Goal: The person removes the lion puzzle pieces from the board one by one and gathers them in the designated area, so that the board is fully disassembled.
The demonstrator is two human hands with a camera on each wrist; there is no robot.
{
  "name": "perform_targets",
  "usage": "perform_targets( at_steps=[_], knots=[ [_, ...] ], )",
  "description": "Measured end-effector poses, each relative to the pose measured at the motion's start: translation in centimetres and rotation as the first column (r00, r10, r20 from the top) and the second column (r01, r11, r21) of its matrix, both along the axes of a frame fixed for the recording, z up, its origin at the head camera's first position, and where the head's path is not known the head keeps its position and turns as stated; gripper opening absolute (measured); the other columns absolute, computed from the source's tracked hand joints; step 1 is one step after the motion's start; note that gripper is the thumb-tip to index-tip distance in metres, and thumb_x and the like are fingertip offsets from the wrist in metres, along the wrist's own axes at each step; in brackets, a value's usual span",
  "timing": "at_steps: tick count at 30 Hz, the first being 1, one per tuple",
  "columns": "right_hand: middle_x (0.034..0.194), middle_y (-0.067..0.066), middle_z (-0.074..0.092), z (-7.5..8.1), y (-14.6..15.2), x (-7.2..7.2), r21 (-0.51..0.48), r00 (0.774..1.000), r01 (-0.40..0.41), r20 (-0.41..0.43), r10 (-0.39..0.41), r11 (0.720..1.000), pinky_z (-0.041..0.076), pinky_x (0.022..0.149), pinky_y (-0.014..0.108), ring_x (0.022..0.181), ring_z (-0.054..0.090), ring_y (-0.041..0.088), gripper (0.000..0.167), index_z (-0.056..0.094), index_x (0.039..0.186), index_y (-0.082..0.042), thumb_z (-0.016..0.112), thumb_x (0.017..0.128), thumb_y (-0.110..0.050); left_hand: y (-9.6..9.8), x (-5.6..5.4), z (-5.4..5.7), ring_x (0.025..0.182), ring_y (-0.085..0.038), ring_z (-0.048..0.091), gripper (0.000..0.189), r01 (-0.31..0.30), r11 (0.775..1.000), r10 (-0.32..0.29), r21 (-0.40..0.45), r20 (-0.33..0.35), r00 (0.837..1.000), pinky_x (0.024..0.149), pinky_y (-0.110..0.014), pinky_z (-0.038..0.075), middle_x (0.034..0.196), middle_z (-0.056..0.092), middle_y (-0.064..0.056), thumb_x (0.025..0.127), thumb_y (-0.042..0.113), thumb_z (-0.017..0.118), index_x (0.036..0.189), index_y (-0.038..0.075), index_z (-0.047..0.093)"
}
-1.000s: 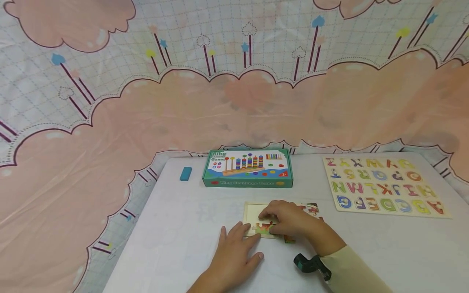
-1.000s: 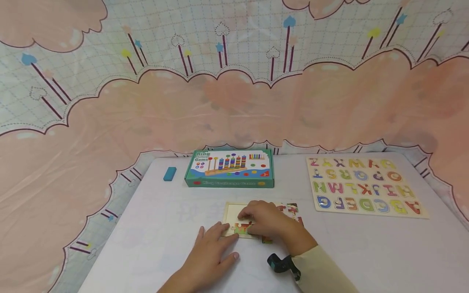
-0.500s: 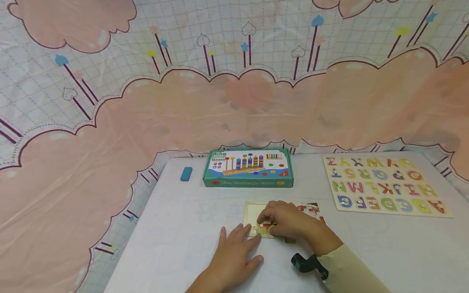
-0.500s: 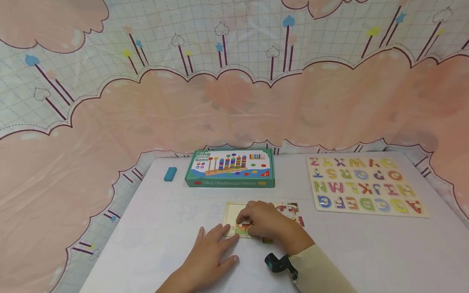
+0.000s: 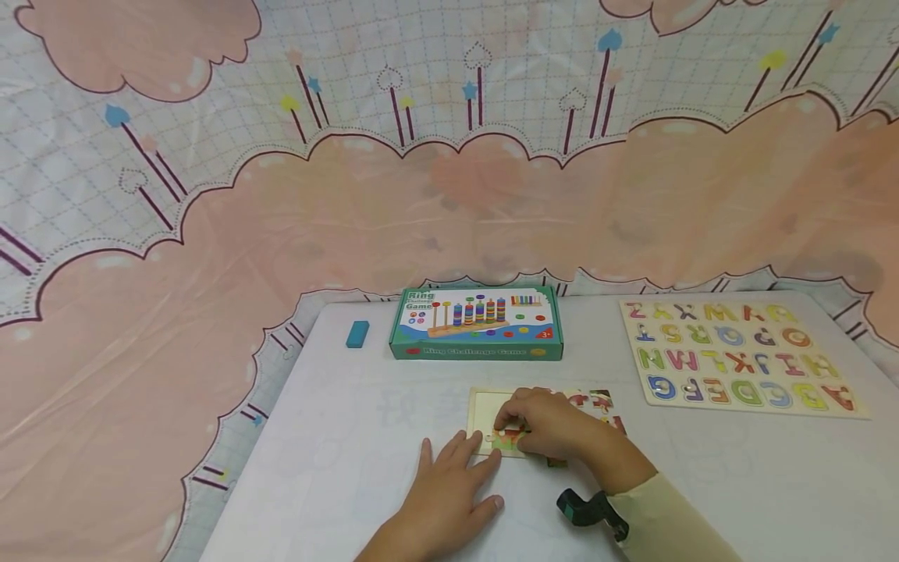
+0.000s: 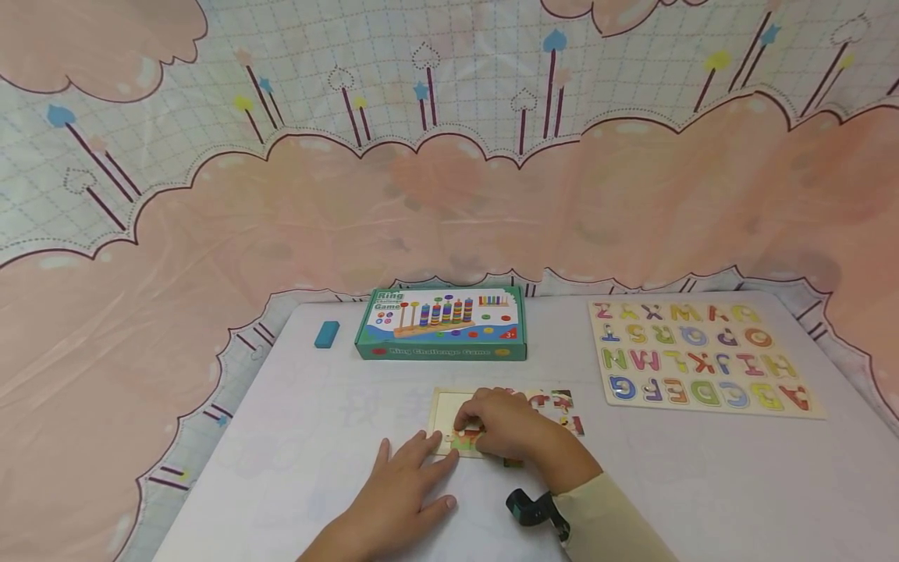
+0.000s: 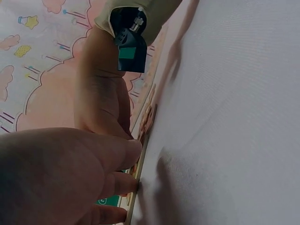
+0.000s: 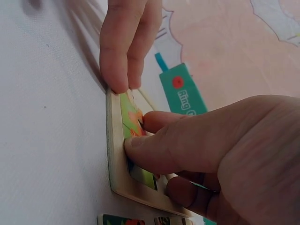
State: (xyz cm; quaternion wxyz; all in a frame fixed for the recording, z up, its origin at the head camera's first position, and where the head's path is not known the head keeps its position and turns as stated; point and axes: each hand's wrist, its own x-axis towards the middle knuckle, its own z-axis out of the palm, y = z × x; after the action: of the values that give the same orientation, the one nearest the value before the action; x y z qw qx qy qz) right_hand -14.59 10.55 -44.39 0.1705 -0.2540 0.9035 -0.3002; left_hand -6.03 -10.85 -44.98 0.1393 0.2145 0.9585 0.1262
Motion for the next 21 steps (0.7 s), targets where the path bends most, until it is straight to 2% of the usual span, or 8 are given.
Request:
perform_targets(
  at_steps=[5,16,21],
  knots=[
    [0.101,-0.010,0.066,-0.06,-0.16,0.18,-0.001,1.000,0.009,-0.001,-0.009,1.000,0.045,0.097,0.063,0.098,0.058,0.015,0.031,0.078,0.103,-0.024,0.081,0.087,0.002,-0.08,0.18,0.16,0.157,-0.038,0.034,0.056,0.014,1.000,-0.014,0.003,-0.001,1.000,0.115,-0.081,0.021,0.166,0.045,-0.012,0.103,0.047,0.065,0.154,0.025,0.061],
    [0.095,-0.009,0.062,-0.20,-0.63,0.46,-0.009,0.999,0.035,-0.010,-0.036,0.999,0.042,0.090,0.058,0.092,0.056,0.015,0.031,0.074,0.100,-0.021,0.081,0.086,0.005,-0.26,0.29,-0.25,0.157,-0.037,0.033,0.051,0.025,1.000,-0.025,0.004,-0.019,0.999,0.115,-0.081,0.023,0.168,0.043,-0.011,0.106,0.038,0.063,0.155,0.026,0.059],
    [0.091,-0.011,0.061,-0.53,-0.75,0.45,-0.008,0.999,0.038,-0.017,-0.038,0.999,0.041,0.090,0.057,0.091,0.054,0.015,0.034,0.071,0.100,-0.023,0.080,0.086,0.007,-0.30,0.26,-0.31,0.157,-0.037,0.033,0.050,0.024,1.000,-0.024,0.003,-0.018,1.000,0.115,-0.081,0.023,0.168,0.043,-0.011,0.106,0.038,0.063,0.155,0.027,0.060]
  ],
)
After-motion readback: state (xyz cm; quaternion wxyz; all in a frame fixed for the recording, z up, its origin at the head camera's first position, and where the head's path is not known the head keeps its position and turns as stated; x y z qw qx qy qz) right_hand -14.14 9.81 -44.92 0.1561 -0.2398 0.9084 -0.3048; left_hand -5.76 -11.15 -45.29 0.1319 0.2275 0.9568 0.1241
